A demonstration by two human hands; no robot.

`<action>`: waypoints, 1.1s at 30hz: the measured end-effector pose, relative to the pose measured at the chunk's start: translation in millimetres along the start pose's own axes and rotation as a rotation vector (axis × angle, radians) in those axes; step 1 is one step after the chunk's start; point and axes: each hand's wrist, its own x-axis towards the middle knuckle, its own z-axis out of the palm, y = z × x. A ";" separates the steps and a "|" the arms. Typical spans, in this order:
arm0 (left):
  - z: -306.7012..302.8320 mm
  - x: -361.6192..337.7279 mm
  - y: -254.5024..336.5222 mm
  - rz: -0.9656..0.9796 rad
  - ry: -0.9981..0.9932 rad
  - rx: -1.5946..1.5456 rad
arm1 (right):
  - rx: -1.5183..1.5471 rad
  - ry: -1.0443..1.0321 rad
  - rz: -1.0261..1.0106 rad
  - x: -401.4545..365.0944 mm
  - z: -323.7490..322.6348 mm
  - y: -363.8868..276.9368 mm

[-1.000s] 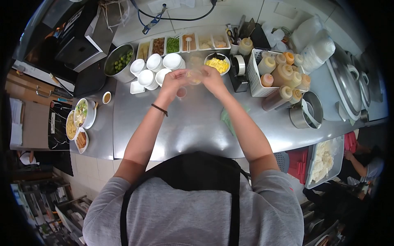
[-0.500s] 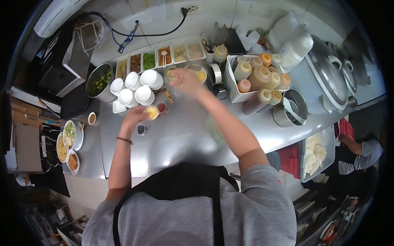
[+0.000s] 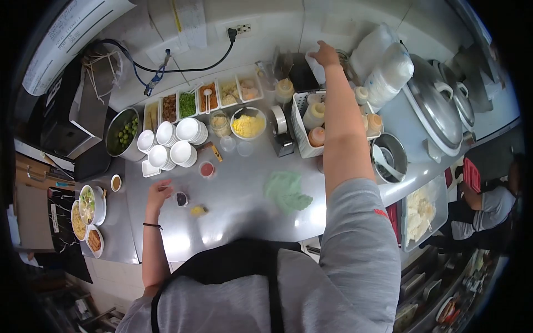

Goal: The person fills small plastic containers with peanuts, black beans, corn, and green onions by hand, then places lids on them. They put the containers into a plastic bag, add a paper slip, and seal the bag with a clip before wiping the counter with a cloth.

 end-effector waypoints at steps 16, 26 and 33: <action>9.8 -1.2 20.2 0.165 -0.015 -0.053 | 0.162 0.089 -0.055 18.8 -39.0 9.7; 86.4 -13.8 132.3 0.149 -0.578 -0.803 | 1.367 0.013 -0.256 -208.2 -29.8 -234.3; 29.0 37.6 129.3 -0.026 -0.363 -1.362 | 1.092 -0.110 -0.645 -257.3 6.9 -317.9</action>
